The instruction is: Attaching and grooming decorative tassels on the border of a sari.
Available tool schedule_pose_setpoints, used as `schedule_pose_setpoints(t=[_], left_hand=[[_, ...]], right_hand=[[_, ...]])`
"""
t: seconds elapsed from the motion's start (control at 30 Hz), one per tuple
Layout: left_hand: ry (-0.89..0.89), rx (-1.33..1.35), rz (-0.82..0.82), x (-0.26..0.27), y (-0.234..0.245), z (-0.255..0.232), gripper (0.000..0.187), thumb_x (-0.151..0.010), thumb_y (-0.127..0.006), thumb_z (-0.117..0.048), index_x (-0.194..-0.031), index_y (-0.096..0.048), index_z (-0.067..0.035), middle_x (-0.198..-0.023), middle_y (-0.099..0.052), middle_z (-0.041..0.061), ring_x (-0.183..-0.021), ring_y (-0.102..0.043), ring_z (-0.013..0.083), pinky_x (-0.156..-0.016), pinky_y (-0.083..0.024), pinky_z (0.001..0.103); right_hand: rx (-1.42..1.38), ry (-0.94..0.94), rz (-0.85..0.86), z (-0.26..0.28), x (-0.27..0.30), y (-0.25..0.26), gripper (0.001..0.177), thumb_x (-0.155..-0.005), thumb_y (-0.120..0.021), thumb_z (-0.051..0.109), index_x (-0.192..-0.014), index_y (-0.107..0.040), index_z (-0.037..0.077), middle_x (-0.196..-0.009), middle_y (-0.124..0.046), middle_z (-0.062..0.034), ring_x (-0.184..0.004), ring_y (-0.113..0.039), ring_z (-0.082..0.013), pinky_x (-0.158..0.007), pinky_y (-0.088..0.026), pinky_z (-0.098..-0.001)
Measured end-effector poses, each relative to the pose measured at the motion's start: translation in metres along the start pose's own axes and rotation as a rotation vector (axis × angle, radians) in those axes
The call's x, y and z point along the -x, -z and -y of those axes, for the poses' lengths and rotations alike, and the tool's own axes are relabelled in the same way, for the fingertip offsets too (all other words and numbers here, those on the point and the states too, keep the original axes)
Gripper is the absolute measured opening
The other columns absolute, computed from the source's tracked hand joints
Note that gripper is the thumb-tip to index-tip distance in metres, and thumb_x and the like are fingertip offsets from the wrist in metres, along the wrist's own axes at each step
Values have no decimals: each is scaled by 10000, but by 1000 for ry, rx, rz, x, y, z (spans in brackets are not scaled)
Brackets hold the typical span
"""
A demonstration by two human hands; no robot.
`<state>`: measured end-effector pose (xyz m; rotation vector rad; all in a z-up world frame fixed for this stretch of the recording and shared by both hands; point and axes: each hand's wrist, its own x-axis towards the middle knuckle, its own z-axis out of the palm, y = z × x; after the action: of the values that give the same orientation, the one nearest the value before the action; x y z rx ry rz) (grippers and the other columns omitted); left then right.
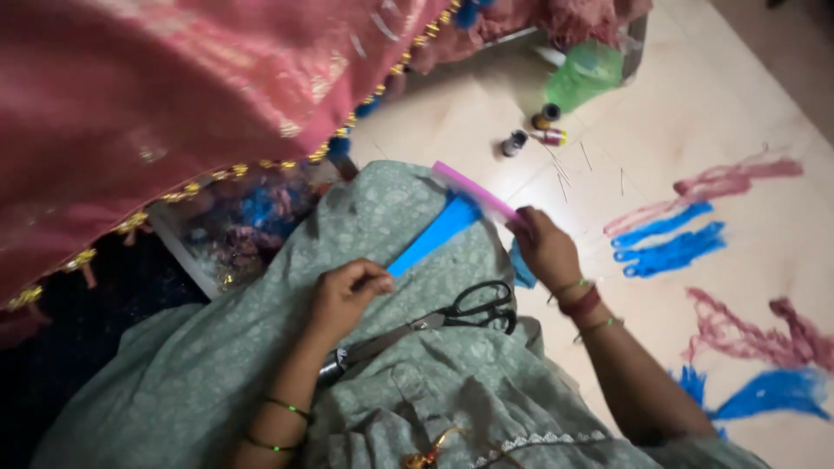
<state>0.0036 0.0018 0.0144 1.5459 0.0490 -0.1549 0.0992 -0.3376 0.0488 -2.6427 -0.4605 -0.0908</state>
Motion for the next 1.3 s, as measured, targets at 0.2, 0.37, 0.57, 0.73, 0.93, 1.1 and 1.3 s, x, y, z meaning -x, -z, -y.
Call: schedule_pose_setpoints(t=[0.2, 0.37, 0.57, 0.73, 0.93, 1.1, 1.3], left_hand=[[-42, 8, -2, 4, 5, 4, 82, -942, -706, -98, -948, -715, -17, -869, -770, 47, -823, -718, 95, -782, -582, 264], [-34, -11, -49, 13, 14, 0, 74, -942, -709, -90, -931, -716, -17, -848, -763, 39, -814, -705, 93, -777, -574, 265], [-64, 9, -50, 18, 16, 1, 83, -945, -690, -102, -936, -709, -22, -848, -758, 27, -813, -711, 88, -780, -577, 257], [-63, -25, -58, 26, 20, 22, 100, -964, -696, -106, -925, -705, -14, -850, -761, 40, -811, -707, 98, -773, -572, 263], [-40, 2, -52, 27, 17, 13, 68, -944, -696, -83, -935, -706, -16, -859, -767, 48, -815, -723, 102, -774, -580, 258], [-59, 12, -43, 31, 21, 11, 55, -939, -707, -62, -934, -701, -8, -859, -762, 52, -816, -716, 102, -779, -581, 256], [-53, 66, -51, 31, 22, 12, 66, -953, -701, -64, -936, -684, -3, -866, -753, 50, -832, -715, 98, -787, -580, 261]], right_hand=[[-315, -318, -1, 7, -12, -5, 221, -988, -610, 241, -1175, -590, 125, -879, -693, -173, -751, -666, -426, -608, -524, -477], [-237, -303, -15, 32, -1, 1, 217, -992, -606, 225, -1156, -593, 83, -910, -700, -198, -764, -677, -432, -612, -510, -500], [-116, -80, -94, -3, -1, -15, 247, -986, -628, 174, -1210, -587, 78, -982, -702, -167, -859, -672, -435, -683, -529, -503], [11, -43, -15, 17, 7, -14, 247, -978, -617, 179, -1213, -594, 107, -1049, -694, -149, -826, -665, -439, -683, -522, -519], [-15, 1, -55, 25, 0, -13, 274, -958, -617, 201, -1220, -599, 120, -1043, -691, -149, -823, -674, -434, -655, -523, -525], [-84, -311, 18, -5, -8, -5, 195, -1043, -585, 238, -1209, -613, 140, -924, -707, -131, -770, -689, -414, -663, -534, -534], [52, 273, -35, 29, 9, 19, 239, -942, -587, 152, -1177, -601, 110, -954, -701, -145, -793, -697, -364, -636, -539, -493]])
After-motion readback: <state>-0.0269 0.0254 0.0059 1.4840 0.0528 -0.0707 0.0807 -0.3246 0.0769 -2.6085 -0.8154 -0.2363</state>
